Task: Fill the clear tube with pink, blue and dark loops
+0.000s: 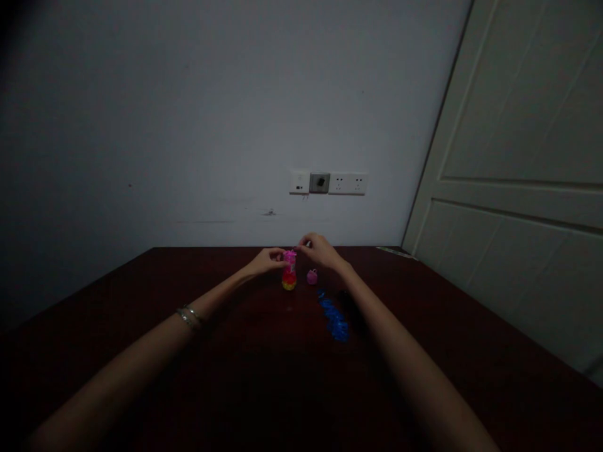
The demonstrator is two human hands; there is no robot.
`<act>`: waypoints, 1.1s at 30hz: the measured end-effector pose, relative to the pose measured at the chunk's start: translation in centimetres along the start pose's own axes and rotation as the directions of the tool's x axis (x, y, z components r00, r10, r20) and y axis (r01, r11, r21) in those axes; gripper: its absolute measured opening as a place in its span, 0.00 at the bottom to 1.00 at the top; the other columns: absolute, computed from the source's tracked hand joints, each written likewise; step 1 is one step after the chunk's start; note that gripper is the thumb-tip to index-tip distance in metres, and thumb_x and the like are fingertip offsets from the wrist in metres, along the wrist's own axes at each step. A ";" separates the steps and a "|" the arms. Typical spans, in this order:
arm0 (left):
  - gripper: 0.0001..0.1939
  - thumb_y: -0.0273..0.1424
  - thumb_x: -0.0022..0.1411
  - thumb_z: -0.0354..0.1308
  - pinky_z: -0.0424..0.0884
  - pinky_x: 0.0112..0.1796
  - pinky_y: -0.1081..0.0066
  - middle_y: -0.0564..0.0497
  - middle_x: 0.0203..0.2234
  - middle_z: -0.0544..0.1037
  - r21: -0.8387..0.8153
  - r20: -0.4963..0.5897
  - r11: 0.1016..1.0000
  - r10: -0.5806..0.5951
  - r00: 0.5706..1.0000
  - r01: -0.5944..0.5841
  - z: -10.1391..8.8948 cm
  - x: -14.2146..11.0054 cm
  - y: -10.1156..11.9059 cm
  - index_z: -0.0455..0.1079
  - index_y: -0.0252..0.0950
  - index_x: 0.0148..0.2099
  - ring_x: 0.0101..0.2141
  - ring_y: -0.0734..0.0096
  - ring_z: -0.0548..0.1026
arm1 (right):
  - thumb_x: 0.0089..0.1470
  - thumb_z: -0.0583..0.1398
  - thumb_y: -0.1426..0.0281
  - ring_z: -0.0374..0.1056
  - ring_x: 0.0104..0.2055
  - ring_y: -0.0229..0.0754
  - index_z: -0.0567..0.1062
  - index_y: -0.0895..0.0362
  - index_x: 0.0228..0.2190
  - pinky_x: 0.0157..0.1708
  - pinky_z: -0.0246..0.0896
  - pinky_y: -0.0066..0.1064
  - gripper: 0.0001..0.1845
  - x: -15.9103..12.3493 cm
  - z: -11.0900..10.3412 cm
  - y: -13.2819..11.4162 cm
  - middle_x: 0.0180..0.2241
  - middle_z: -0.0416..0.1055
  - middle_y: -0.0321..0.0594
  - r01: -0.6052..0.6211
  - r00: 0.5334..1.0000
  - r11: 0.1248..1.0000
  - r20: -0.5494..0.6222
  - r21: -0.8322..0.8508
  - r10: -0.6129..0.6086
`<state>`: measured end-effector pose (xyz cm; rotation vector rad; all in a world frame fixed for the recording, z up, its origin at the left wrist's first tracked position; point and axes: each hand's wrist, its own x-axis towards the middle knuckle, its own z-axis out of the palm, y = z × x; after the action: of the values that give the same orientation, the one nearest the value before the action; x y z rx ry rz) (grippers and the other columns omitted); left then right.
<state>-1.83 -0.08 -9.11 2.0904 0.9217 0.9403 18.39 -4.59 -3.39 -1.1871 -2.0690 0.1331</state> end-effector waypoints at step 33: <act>0.17 0.40 0.45 0.60 0.52 0.23 0.76 0.57 0.18 0.60 0.037 -0.065 0.998 0.061 0.996 -0.058 1.9 -0.3 0.3 0.67 0.29 0.30 0.21 0.81 0.56 | 0.51 0.43 0.46 0.67 0.28 0.43 0.73 0.59 0.18 0.29 0.59 0.32 0.35 3.8 1.5 -2.4 0.26 0.73 0.48 -0.113 0.830 0.967 0.513 -0.230 0.219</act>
<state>-0.39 -1.04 -9.95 2.1378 0.9200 1.0370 14.65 -2.62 -1.39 -1.5903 -2.4967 0.3993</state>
